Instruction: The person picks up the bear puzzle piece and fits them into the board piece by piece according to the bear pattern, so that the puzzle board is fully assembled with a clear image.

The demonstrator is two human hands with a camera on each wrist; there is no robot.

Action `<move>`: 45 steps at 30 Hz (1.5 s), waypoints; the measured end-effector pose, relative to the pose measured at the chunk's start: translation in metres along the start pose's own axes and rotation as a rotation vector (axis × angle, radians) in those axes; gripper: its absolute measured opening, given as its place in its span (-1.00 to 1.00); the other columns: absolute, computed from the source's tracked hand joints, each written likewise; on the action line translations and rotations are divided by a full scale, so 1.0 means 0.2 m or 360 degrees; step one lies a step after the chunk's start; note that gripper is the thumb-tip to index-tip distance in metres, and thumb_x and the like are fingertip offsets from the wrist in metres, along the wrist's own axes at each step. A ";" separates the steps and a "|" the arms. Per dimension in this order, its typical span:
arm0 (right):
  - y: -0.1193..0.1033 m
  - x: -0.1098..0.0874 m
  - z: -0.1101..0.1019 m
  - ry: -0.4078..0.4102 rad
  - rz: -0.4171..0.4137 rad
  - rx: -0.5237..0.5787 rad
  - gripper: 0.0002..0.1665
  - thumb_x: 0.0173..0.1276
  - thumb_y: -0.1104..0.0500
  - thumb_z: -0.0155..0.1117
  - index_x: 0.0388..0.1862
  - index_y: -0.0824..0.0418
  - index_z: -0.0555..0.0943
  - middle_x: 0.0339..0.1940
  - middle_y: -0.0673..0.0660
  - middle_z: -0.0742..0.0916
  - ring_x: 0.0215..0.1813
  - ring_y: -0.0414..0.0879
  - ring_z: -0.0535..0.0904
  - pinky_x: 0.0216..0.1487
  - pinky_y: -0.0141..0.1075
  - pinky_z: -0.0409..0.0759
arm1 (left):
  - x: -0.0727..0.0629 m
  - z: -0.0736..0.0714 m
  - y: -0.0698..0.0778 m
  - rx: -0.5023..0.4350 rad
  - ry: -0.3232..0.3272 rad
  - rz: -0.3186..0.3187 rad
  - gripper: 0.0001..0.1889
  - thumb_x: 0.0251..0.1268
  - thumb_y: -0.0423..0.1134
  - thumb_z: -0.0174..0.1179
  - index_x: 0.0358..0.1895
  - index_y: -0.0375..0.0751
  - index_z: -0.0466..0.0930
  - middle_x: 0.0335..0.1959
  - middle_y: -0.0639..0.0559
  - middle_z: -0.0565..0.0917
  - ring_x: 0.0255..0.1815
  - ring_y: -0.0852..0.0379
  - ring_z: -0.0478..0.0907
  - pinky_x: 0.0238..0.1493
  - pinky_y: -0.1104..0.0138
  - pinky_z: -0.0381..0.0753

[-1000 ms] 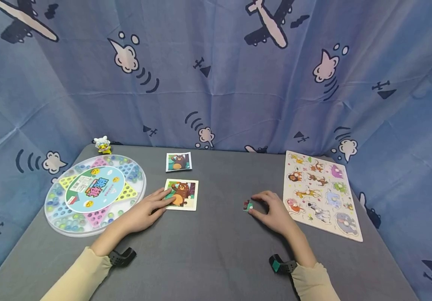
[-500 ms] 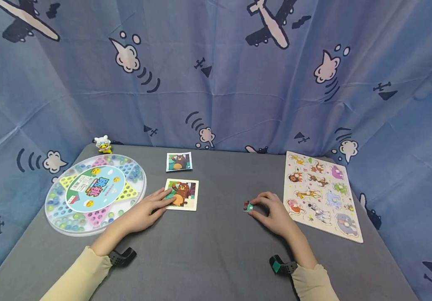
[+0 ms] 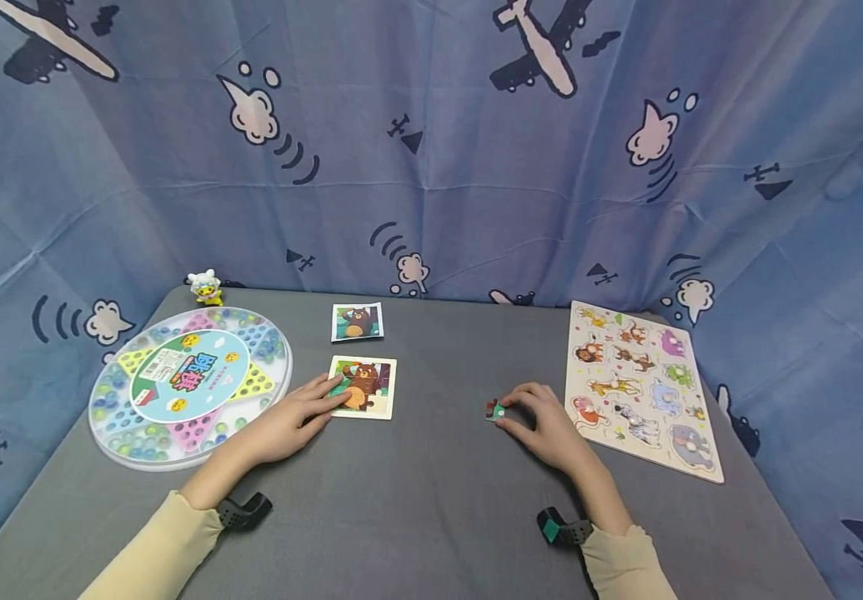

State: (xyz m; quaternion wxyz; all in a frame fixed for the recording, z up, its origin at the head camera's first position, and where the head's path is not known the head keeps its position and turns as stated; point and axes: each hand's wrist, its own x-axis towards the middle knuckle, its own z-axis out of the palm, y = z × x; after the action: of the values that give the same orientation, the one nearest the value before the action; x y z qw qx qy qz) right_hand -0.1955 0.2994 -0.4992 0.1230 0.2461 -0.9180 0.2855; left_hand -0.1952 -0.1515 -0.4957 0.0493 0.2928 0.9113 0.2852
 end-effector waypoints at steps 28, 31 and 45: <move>-0.09 0.12 -0.11 -0.0073 0.0139 -0.0046 -0.73 0.42 0.21 0.51 0.03 0.25 0.71 -0.05 0.16 0.77 0.07 0.12 0.62 0.04 0.11 0.62 | 0.00 -0.01 0.01 -0.0034 0.0002 -0.0006 -0.52 0.68 -0.23 0.09 0.57 -0.06 0.46 0.71 -0.06 0.21 0.74 -0.25 0.02 0.66 -0.20 0.13; -0.12 0.16 -0.09 -0.0067 0.0147 -0.0046 -0.73 0.42 0.19 0.52 0.03 0.24 0.72 -0.04 0.16 0.77 0.07 0.12 0.62 0.02 0.08 0.63 | 0.00 -0.01 0.01 -0.0034 0.0000 -0.0014 -0.51 0.69 -0.22 0.08 0.58 -0.05 0.45 0.72 -0.04 0.20 0.74 -0.23 0.02 0.66 -0.20 0.13; -0.34 0.33 0.17 -0.0088 0.0045 0.0049 -0.71 0.39 0.13 0.55 0.00 0.21 0.74 -0.06 0.11 0.77 0.05 0.05 0.64 0.02 0.01 0.64 | -0.01 0.00 0.01 -0.0014 0.0010 0.0001 -0.50 0.68 -0.25 0.10 0.58 -0.08 0.44 0.71 -0.10 0.22 0.73 -0.28 0.03 0.66 -0.21 0.12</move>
State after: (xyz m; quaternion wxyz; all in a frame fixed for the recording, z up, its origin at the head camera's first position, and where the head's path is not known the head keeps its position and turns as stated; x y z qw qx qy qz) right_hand -0.2192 0.2057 -0.4703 0.0896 0.2429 -0.9199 0.2945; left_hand -0.1931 -0.1508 -0.4938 0.0477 0.2919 0.9101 0.2902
